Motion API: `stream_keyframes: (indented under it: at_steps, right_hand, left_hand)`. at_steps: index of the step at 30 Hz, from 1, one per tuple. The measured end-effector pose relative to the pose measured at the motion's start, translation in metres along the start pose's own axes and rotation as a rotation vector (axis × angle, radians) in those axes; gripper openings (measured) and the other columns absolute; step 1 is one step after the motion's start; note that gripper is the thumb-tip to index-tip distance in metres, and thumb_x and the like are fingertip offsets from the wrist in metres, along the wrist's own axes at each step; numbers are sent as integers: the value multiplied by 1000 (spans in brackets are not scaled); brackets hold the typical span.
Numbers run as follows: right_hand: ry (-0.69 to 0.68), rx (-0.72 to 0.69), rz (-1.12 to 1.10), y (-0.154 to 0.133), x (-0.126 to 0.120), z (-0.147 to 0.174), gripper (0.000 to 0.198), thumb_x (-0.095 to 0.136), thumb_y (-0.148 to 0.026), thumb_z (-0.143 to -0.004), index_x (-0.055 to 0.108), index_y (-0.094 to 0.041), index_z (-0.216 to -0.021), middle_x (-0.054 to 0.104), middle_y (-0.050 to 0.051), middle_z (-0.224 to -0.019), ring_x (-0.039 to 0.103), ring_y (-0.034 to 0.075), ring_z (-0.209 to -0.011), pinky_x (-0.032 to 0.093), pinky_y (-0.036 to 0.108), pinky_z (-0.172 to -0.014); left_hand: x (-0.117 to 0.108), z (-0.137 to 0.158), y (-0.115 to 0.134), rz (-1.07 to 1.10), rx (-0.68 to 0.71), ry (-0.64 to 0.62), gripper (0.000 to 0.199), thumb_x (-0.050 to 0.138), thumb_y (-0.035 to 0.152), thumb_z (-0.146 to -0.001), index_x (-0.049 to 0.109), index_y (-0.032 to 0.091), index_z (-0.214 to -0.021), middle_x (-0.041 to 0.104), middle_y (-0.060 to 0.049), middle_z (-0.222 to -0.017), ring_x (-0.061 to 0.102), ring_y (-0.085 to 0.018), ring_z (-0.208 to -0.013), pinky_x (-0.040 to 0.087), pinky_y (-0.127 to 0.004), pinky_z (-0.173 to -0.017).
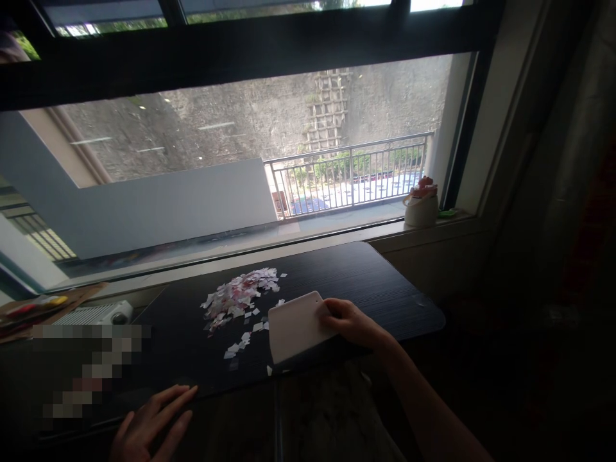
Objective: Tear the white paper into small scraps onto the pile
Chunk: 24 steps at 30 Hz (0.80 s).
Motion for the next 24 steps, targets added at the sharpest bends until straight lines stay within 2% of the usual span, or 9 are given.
stream_keyframes:
  at_steps: [4,10,17,24]
  right_hand:
    - [3,-15,27,-4,14,-8,19,61,-25,-77,65,-15,-93,66,2,-86,60,18,-81,47,29,-71]
    - [-63,0,8,-5,23,-11,10,61,-23,-75,62,-16,-81,61,-1,-75,55,14,-71,44,26,-65]
    - [-97,46,-54,-5,12,1,19,65,-28,-72,64,-14,-85,61,0,-77,54,15,-72,42,25,-65]
    - [17,29,-27,-2,-4,14,14,65,-27,-71,63,-15,-78,59,-1,-72,53,14,-69,41,25,-62]
  left_hand:
    - [0,0,0,13,-5,-17,33,45,40,-85,63,39,-114,64,-2,-120,59,-27,-112,33,-63,-100]
    - [-1,1,-1,22,-12,-16,33,45,41,-85,63,39,-113,64,-2,-120,59,-27,-112,31,-63,-100]
    - [-1,0,-2,27,-6,5,34,45,41,-84,63,39,-112,65,-1,-118,60,-26,-111,32,-60,-101]
    - [-1,1,-1,27,-25,-4,33,47,40,-83,65,37,-111,65,-1,-119,59,-26,-112,31,-58,-102]
Point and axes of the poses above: each hand's wrist, its own z-axis away from the middle knuckle, its own x-axis out of the palm, y = z × x, the point moved 8 cm from there along -z, towards the middle knuckle
